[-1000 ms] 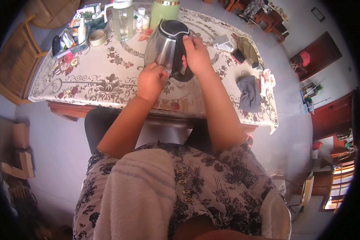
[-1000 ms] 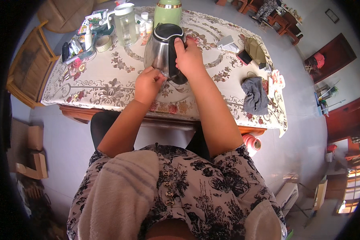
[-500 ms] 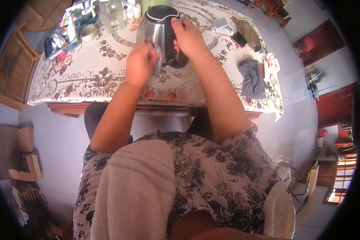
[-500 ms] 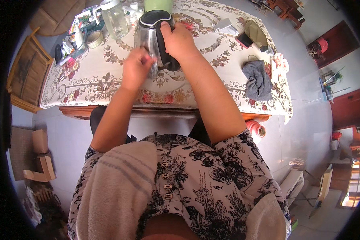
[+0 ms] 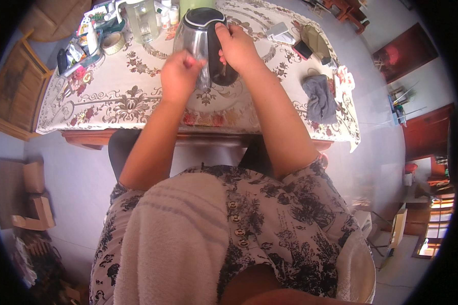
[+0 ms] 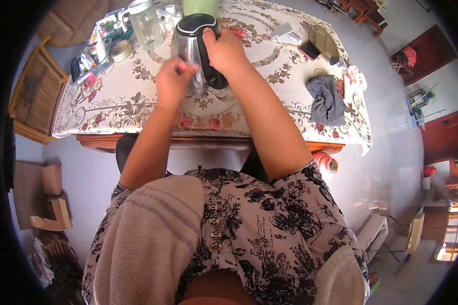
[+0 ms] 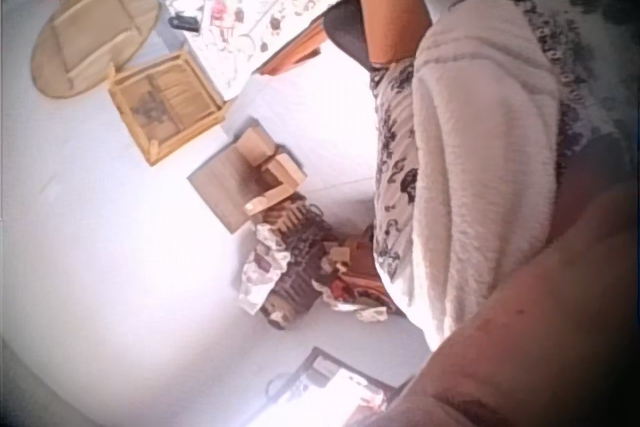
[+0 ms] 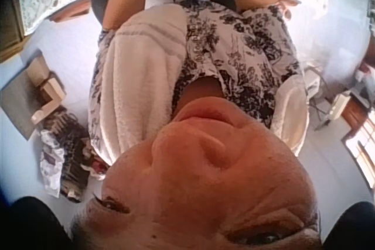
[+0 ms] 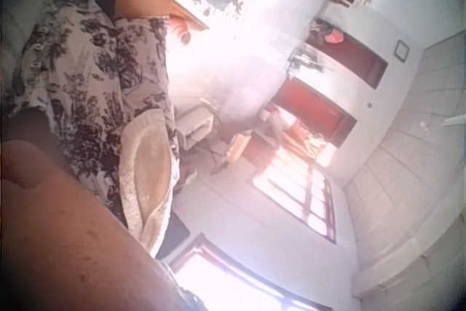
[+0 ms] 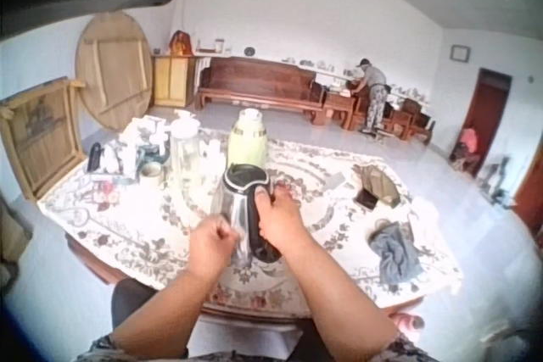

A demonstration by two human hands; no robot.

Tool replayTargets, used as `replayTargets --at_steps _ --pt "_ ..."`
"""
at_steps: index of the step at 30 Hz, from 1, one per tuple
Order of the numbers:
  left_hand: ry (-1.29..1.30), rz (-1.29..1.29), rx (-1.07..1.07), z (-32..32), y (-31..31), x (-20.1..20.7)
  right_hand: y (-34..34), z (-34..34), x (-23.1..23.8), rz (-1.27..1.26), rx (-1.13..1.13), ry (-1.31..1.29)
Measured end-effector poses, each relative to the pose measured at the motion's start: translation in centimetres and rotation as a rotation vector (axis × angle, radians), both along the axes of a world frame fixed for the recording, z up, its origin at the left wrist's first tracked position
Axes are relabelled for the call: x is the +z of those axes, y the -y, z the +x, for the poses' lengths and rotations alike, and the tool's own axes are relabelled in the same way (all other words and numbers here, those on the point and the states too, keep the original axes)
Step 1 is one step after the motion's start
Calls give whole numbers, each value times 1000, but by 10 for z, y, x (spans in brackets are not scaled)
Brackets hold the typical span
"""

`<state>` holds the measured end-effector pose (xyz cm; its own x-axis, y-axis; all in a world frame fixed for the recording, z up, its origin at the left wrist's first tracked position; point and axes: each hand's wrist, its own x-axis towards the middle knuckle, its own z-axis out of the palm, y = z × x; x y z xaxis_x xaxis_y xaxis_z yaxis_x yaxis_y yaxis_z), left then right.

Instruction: The person scrubs the exterior of a stainless steel electric kettle with a steel wool pad while it sits on a table. They rotate the kettle to clean different sides and the handle, then wipe the surface with a cloth. The person also briefly handles a green thermos and a pink water bottle on the table.

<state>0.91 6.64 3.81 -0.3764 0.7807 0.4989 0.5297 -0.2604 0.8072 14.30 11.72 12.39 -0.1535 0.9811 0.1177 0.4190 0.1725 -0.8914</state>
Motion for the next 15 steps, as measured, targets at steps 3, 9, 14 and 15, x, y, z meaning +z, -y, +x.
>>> replayTargets --at_steps 3,9,14,15 --pt "102 -92 -6 0 7 -15 -1 0 0 14 36 3" --pt "150 -23 3 1 -12 28 -17 2 -11 6 65 6" --pt "158 -119 -4 -10 -5 -6 -23 -2 -22 108 -2 31" --pt "163 -162 6 -6 1 -14 -22 -4 -19 96 0 34"
